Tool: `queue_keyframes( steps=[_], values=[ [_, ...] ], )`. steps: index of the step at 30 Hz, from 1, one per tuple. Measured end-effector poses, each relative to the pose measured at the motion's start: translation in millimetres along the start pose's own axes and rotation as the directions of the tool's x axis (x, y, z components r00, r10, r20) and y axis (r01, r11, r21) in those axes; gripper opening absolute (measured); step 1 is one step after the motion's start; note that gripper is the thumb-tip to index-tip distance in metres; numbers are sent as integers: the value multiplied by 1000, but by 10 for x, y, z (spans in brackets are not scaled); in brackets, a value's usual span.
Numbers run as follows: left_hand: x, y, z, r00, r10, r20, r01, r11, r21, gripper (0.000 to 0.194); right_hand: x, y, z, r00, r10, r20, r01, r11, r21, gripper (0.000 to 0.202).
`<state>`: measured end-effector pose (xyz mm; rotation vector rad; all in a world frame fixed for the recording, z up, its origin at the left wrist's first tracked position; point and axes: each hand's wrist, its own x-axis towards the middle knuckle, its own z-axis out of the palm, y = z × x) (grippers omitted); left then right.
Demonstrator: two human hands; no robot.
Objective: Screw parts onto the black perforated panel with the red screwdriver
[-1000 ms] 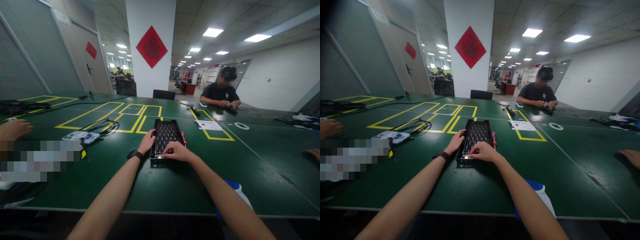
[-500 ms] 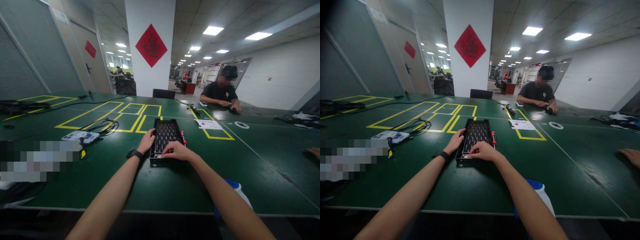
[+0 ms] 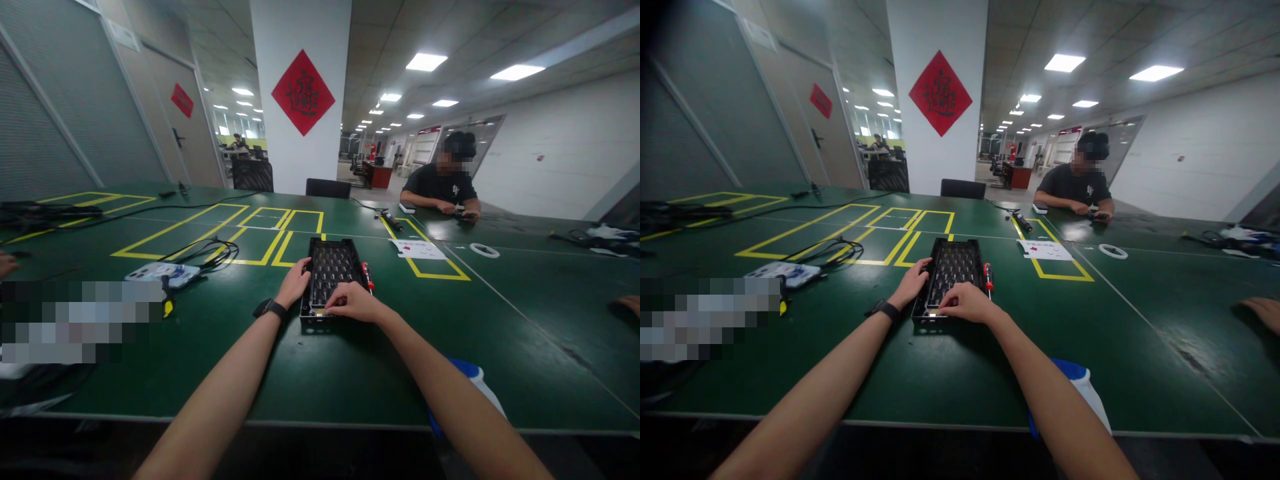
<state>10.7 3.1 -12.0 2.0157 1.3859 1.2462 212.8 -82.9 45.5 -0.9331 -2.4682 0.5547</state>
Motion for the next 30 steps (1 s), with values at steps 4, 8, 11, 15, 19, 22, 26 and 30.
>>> queue_keyframes(
  steps=[4, 8, 11, 15, 19, 22, 26, 30],
  values=[
    [-3, 0, -3, 1000, 4, -1, -4, 1000, -1, 49, -3, -3, -3, 1000, -1, 10, 1, 1000, -2, 25],
    [-5, 15, -5, 1000, -8, 2, 8, 1000, -13, 50, -6, -21, -15, 1000, 8, 10, -8, 1000, -7, 23],
    [-7, 31, -6, 1000, -20, -2, 20, 1000, -22, 50, -4, -38, -23, 1000, 11, -1, -11, 1000, 0, 23],
    [-12, 46, -11, 1000, -31, -3, 31, 999, -27, 50, 3, -33, -15, 1000, 7, -6, -7, 1000, 3, 23],
    [-11, 49, -12, 1000, -16, 0, 16, 1000, -20, 50, 3, -16, -8, 1000, 12, 8, -12, 1000, -3, 25],
    [-4, 47, -8, 1000, -5, 1, 5, 1000, -15, 50, -2, -27, -18, 1000, 22, 13, -22, 1000, 2, 25],
    [1, 45, -5, 1000, -18, -2, 18, 1000, -16, 50, -7, -60, -36, 1000, 14, 14, -14, 1000, 14, 21],
    [4, 39, -5, 1000, -13, 2, 13, 1000, -24, 50, -6, -67, -37, 1000, 15, 18, -16, 1000, 17, 22]
  ],
)
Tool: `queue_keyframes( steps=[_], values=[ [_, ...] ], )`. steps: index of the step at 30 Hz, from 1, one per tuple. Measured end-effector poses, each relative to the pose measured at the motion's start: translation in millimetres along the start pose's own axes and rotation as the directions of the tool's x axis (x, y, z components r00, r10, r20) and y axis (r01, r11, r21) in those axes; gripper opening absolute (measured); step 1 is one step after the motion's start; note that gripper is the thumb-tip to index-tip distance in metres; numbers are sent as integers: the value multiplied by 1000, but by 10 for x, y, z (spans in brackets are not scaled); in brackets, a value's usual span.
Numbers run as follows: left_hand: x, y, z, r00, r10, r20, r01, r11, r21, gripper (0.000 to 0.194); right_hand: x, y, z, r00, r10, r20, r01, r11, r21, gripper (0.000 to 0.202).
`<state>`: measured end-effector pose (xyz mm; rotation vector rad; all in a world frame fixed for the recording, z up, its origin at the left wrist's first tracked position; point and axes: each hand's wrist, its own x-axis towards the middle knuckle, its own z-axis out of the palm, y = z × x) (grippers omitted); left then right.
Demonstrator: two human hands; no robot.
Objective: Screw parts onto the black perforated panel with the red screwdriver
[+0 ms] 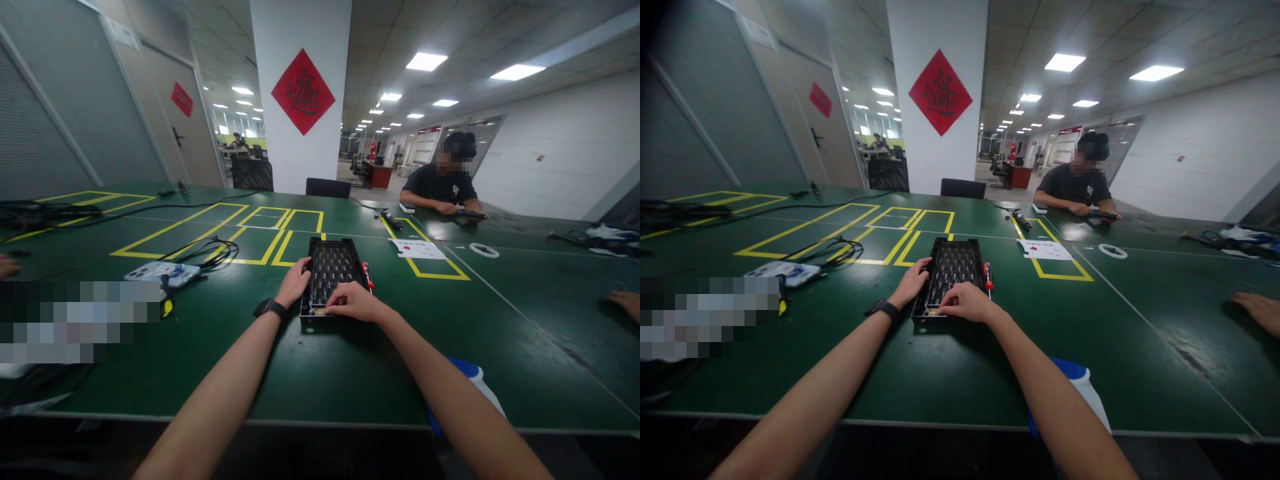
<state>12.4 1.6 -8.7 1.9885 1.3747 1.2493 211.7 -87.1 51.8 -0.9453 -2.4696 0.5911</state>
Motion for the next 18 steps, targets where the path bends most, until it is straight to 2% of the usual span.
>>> queue_keyframes(
  steps=[4, 18],
  values=[
    [2, -16, 8, 1000, 2, -6, -2, 1000, 4, 50, 4, 28, 15, 999, 7, -32, -6, 1000, 12, 23],
    [-1, -14, 5, 1000, 1, 3, -1, 1000, 17, 49, -4, 47, 44, 999, 46, 7, -46, 994, 102, 28]
  ],
)
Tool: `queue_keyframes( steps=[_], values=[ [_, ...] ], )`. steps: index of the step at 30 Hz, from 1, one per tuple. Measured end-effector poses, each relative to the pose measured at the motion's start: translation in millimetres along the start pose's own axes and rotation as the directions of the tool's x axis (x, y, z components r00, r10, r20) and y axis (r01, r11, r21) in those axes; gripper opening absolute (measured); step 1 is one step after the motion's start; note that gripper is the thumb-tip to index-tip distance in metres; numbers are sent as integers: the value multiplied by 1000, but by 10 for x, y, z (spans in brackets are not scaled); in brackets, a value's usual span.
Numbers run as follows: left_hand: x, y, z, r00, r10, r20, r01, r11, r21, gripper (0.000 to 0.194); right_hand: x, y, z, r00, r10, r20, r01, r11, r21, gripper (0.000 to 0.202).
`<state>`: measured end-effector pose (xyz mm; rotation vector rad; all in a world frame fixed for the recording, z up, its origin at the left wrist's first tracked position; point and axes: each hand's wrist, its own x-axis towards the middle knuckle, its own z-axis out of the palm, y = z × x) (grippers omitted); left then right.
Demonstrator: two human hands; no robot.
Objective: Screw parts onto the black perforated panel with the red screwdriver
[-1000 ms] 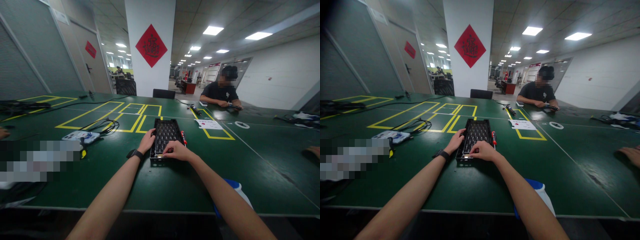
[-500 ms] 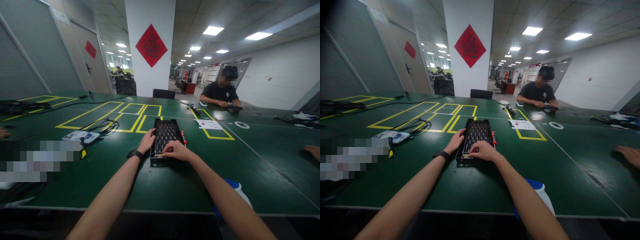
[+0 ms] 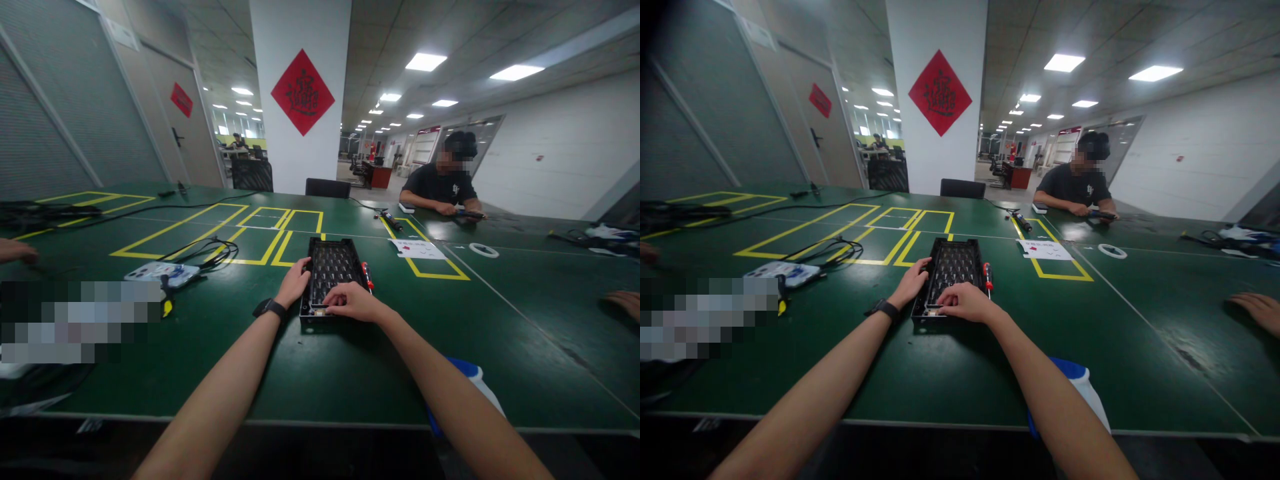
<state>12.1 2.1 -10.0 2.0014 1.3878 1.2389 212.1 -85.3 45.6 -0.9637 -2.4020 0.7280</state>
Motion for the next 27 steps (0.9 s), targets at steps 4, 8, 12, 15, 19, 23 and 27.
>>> queue_keyframes(
  steps=[4, 8, 12, 15, 19, 23, 27],
  values=[
    [-1, 12, -1, 1000, -6, -7, 6, 1000, 0, 49, 3, -15, -5, 1000, -2, -17, 1, 1000, -24, 28],
    [-5, 10, 0, 1000, -10, -9, 10, 1000, -9, 49, 7, -26, -24, 999, -33, -13, 32, 993, -118, 25],
    [-1, -1, 5, 1000, 2, -6, -2, 1000, -7, 49, 11, -9, -19, 998, -54, -7, 52, 986, -158, 24],
    [4, -4, 8, 1000, 1, -6, -1, 1000, -9, 49, 7, 0, -15, 998, -68, -1, 67, 984, -163, 23],
    [1, 5, 1, 1000, -2, -1, 2, 1000, -14, 49, 0, -6, -23, 998, -57, 1, 56, 986, -160, 22],
    [-10, 23, -13, 1000, -25, 3, 25, 1000, -17, 51, 0, -20, -28, 998, -55, -25, 50, 986, -157, 21],
    [-14, 29, -20, 999, -42, 18, 42, 998, -53, 55, 8, -20, -26, 999, -46, -27, 41, 985, -170, 20]
  ],
)
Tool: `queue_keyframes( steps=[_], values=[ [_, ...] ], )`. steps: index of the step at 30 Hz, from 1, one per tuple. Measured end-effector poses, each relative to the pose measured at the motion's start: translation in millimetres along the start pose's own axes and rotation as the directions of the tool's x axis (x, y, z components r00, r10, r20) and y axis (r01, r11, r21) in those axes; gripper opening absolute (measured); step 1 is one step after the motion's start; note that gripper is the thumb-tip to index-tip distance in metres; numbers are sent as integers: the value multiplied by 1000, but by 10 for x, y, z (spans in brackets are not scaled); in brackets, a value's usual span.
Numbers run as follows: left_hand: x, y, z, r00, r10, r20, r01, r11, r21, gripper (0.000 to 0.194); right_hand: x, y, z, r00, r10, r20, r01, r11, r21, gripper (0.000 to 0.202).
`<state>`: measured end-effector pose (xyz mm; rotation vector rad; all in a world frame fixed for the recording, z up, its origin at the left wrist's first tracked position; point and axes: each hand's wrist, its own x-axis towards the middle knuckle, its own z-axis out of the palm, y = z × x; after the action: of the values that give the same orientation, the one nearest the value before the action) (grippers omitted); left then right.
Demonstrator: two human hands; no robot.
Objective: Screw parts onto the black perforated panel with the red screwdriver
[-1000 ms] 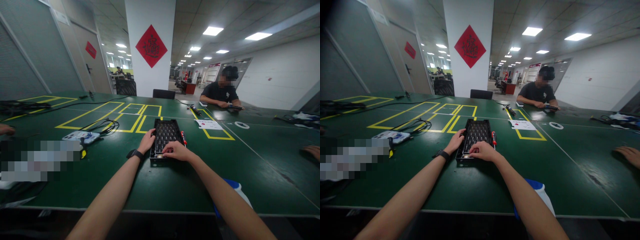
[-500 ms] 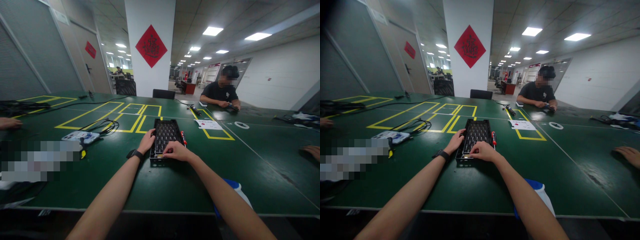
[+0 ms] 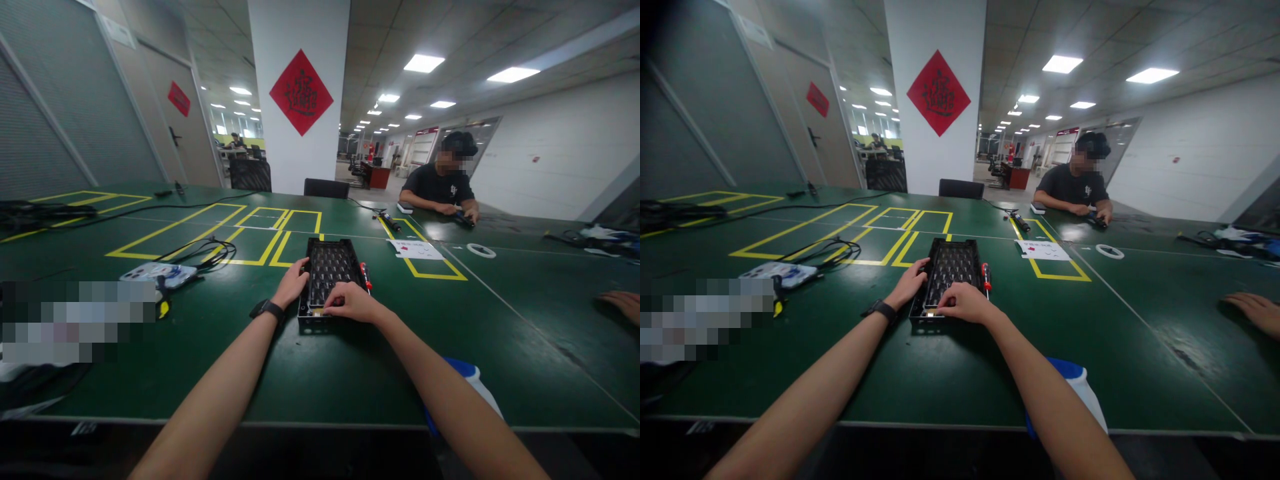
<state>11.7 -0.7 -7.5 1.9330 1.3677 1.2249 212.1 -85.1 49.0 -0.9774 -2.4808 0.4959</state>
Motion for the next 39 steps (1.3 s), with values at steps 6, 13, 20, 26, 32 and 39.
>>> queue_keyframes(
  steps=[6, 13, 20, 26, 32, 39],
  values=[
    [12, -33, 19, 1000, 8, 29, -9, 999, 33, 58, 1, 26, 9, 1000, -17, 11, 16, 1000, 17, 21],
    [19, -74, 40, 999, 38, 10, -38, 998, 52, 55, -10, -1, -4, 1000, 0, -5, 0, 999, 33, 19],
    [16, -85, 51, 999, 38, 2, -38, 998, 58, 55, -8, 15, -4, 1000, -1, 8, 1, 999, 37, 21],
    [6, -89, 46, 999, 43, 0, -43, 997, 60, 55, -15, 17, -14, 1000, -9, 20, 8, 998, 68, 20],
    [16, -82, 47, 999, 41, 5, -41, 997, 72, 55, -18, -11, -19, 1000, 2, 16, -3, 997, 76, 21],
    [19, -75, 54, 999, 38, 5, -38, 996, 76, 55, -13, 20, -5, 1000, -12, 3, 12, 997, 74, 19]
  ],
)
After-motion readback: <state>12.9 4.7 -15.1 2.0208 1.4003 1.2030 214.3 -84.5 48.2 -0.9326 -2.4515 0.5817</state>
